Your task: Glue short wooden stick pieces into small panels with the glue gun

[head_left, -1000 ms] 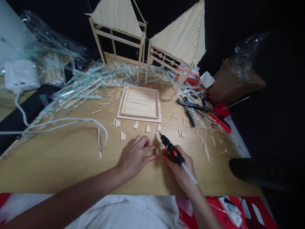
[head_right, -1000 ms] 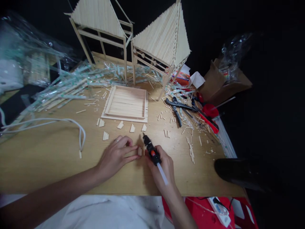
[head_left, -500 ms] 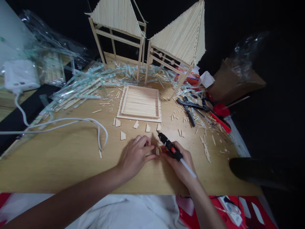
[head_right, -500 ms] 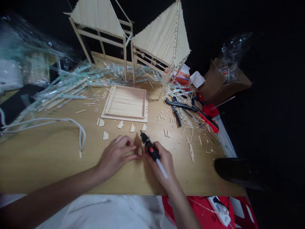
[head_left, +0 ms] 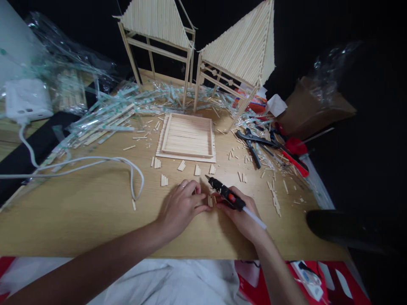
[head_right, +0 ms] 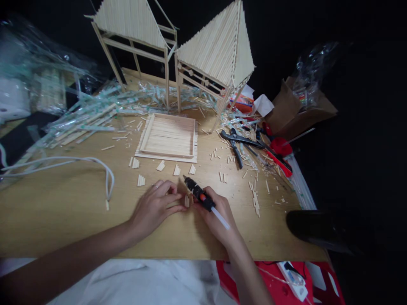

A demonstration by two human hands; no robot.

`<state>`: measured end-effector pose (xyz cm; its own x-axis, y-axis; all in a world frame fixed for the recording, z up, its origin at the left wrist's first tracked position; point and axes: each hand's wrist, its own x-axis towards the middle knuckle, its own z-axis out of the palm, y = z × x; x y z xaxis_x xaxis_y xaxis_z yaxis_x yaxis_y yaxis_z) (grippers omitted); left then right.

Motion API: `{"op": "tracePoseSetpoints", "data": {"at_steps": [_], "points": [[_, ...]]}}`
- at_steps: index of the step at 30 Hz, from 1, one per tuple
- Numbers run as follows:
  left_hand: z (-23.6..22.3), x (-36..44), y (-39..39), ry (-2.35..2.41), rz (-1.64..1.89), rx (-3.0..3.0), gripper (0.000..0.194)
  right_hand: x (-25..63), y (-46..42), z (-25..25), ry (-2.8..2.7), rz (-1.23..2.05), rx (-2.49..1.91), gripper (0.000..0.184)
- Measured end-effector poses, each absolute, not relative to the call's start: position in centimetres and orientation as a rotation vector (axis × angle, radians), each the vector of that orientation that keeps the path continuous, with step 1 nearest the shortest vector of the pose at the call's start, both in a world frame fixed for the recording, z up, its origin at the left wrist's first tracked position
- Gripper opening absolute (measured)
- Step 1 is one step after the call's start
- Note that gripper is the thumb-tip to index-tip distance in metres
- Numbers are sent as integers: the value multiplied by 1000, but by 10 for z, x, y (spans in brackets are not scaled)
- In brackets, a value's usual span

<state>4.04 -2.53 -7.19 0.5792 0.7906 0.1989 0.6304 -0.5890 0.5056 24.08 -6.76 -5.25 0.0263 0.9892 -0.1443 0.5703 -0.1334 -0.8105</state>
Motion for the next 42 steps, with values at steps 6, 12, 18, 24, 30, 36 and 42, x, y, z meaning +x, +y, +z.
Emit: {"op": "tracePoseSetpoints", "data": {"at_steps": [6, 12, 18, 24, 30, 36, 42], "points": [[-72, 40, -25, 1142, 576, 2435, 23, 239, -68, -52, -1579, 935, -1778, 12], [-71, 40, -25, 1151, 559, 2444, 21, 233, -75, -56, -1497, 950, -1790, 14], [-71, 41, -24, 1147, 553, 2439, 21, 232, -78, -57, -1497, 966, -1791, 15], [-71, 40, -25, 1137, 543, 2442, 21, 231, -77, -55, -1539, 925, -1798, 11], [-71, 41, -25, 1127, 566, 2444, 18, 228, -78, -52, -1578, 851, -1844, 10], [-69, 41, -25, 1124, 567, 2444, 17, 227, -79, -53, -1559, 850, -1866, 11], [-70, 40, -25, 1158, 571, 2437, 20, 231, -82, -59, -1411, 920, -1795, 20]]}}
